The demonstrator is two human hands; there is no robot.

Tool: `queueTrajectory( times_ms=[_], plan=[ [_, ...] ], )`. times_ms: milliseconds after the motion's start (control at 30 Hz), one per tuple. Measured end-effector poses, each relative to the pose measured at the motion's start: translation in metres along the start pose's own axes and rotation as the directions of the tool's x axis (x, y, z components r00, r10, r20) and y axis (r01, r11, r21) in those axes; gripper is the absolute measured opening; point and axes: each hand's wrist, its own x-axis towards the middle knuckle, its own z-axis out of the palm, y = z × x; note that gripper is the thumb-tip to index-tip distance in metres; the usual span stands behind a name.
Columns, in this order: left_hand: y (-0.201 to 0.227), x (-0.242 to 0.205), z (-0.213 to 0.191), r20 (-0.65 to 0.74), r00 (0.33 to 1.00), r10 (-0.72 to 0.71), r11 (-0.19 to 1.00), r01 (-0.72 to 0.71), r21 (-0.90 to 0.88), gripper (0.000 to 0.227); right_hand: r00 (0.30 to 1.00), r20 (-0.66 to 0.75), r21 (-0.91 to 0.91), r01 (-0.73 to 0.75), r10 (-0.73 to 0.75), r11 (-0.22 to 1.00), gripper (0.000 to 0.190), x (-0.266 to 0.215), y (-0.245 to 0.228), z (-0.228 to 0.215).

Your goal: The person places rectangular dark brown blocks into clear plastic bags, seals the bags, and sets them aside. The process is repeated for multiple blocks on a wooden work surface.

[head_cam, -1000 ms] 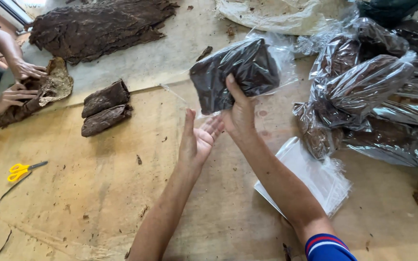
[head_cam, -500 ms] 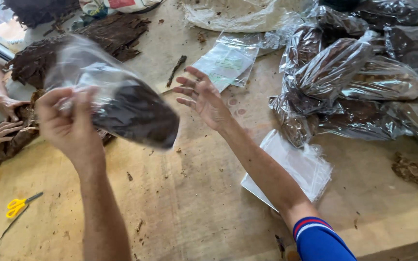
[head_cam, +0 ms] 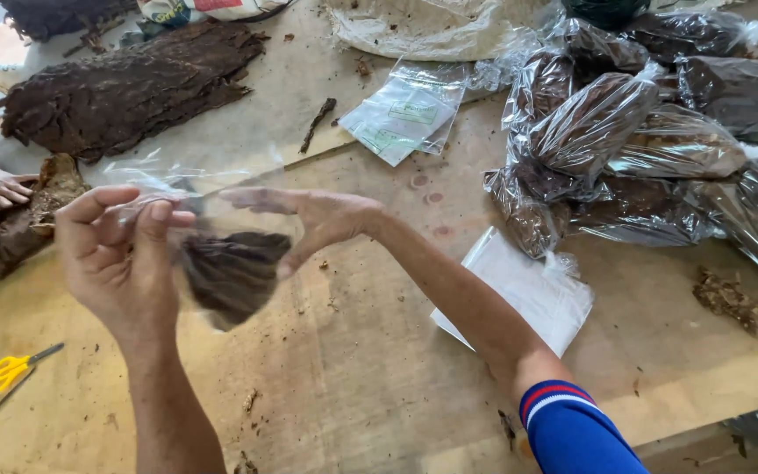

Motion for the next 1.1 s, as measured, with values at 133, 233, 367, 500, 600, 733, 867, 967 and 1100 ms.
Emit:
queueTrajectory(
  times_ms=[133, 233, 367, 500, 600, 733, 867, 967, 1100],
  plan=[
    [-0.006, -0.010, 0.013, -0.023, 0.999, -0.045, 0.987, 0.041, -0.158, 0.028, 0.980, -0.125, -0.068, -0.165, 0.156, 0.984, 0.048, -0.003, -0.014, 0.010],
    [-0.025, -0.024, 0.025, -0.059, 0.994, -0.096, 0.966, 0.079, -0.244, 0.054, 0.914, -0.401, 0.145, -0.001, 0.060, 0.990, 0.023, -0.008, 0.000, 0.021],
    [-0.057, -0.060, 0.053, 0.059, 0.911, -0.408, 0.867, 0.406, -0.287, 0.107, 0.657, -0.752, 0.089, 0.012, 0.059, 0.996, 0.020, -0.014, 0.035, 0.008],
    [-0.066, -0.070, 0.073, 0.080, 0.870, -0.486, 0.850, 0.492, -0.189, 0.048, 0.518, -0.855, -0.009, -0.008, -0.003, 1.000, 0.016, -0.005, 0.041, 0.011],
    [-0.054, -0.063, 0.077, 0.046, 0.854, -0.518, 0.824, 0.513, -0.241, 0.036, 0.456, -0.889, -0.007, -0.083, 0.032, 0.996, 0.015, -0.004, 0.026, 0.012],
    [-0.042, -0.049, 0.070, 0.000, 0.921, -0.390, 0.900, 0.381, -0.211, 0.015, 0.539, -0.836, 0.143, 0.027, 0.106, 0.989, 0.017, -0.014, -0.043, 0.019],
    [-0.055, -0.040, 0.063, -0.052, 0.961, -0.271, 0.956, 0.263, -0.127, 0.020, 0.713, -0.700, 0.214, 0.152, 0.043, 0.965, 0.027, -0.022, -0.077, 0.011],
    [-0.043, -0.029, 0.066, -0.028, 0.975, -0.219, 0.973, 0.216, -0.084, 0.028, 0.577, -0.816, 0.093, 0.188, -0.034, 0.978, 0.013, -0.018, -0.075, 0.012],
    [-0.050, -0.017, 0.065, 0.022, 0.972, -0.236, 0.943, 0.234, -0.236, 0.015, 0.602, -0.797, -0.034, 0.047, -0.056, 0.998, 0.004, -0.039, -0.058, -0.006]
  ],
)
